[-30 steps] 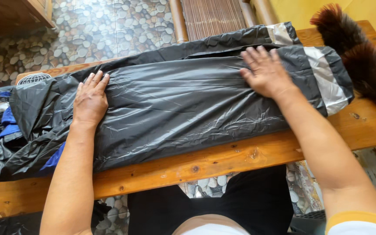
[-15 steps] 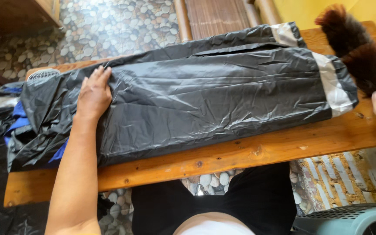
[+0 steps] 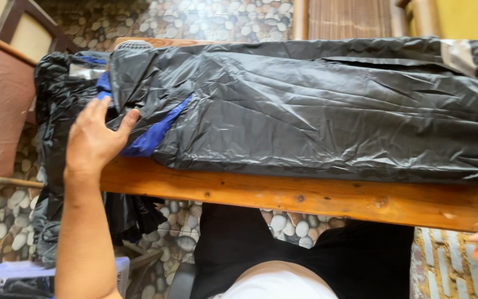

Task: The person ties a blue drawstring on a small black package, places it in a basket, and then folds a larger black plastic bag on a wooden table. The person uses a brush to sweep the table surface before folding the bag.

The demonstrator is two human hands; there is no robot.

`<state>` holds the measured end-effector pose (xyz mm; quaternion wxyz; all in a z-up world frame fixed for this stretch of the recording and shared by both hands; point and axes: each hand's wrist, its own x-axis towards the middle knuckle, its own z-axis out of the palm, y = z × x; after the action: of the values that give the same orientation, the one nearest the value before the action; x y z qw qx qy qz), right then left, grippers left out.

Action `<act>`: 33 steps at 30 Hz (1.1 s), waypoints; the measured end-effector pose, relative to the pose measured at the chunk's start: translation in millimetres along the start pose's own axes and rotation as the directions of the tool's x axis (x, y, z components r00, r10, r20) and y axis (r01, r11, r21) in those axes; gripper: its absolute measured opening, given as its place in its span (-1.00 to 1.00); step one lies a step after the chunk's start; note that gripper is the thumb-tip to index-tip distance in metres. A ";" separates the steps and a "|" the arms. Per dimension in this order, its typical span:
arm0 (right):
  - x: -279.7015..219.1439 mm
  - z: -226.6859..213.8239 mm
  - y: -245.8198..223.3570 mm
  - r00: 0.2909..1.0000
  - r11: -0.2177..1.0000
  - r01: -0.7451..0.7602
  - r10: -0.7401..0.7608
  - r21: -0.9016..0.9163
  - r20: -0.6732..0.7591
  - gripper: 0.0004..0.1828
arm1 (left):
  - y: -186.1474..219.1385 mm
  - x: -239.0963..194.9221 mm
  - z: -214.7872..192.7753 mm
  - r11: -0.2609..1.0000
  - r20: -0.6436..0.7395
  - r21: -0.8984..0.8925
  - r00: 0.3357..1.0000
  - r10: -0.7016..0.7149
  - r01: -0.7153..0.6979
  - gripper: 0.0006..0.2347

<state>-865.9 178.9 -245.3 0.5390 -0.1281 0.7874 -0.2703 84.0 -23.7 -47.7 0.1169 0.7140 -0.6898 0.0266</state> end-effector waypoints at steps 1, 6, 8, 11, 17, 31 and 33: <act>-56.5 65.6 7.8 0.966 0.967 0.245 -0.250 -0.069 -0.068 -0.66 | -4.7 -7.0 3.9 0.988 0.001 -0.156 1.000 -0.005 0.005 -0.28; -305.4 313.2 -57.7 0.895 0.898 0.440 -0.439 0.004 -0.077 -0.76 | -13.3 -15.0 41.3 0.918 -0.036 -0.395 0.999 0.003 -0.017 -0.34; -335.0 374.3 -68.0 0.948 0.961 0.276 -0.276 0.023 0.158 -0.78 | -11.7 -15.4 43.3 0.903 -0.068 -0.427 0.998 0.018 -0.046 -0.37; -351.6 451.0 -72.1 0.868 0.961 0.278 -0.248 -0.006 0.430 -0.80 | 0.8 -11.1 38.5 0.898 -0.022 -0.440 1.000 0.017 -0.025 -0.38; -389.7 551.2 -112.1 0.370 0.778 0.622 -0.392 0.088 0.842 -0.65 | 6.0 -4.9 48.6 0.868 0.025 -0.495 0.999 0.049 -0.030 -0.24; -394.8 513.6 -92.6 0.577 0.841 0.539 -0.412 0.050 0.705 -0.38 | 31.7 -2.6 48.8 0.987 -0.315 0.055 0.936 0.160 -0.151 -0.67; -397.3 491.7 -99.9 0.582 0.823 0.567 -0.425 0.029 0.693 -0.24 | 63.9 -9.5 32.2 0.986 -0.380 -0.004 0.912 0.152 -0.165 -0.61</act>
<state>-270.1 151.4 -13.4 0.6723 -0.4845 0.4921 -0.2667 16.3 -22.3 -72.6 0.2580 0.6349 -0.7102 0.1608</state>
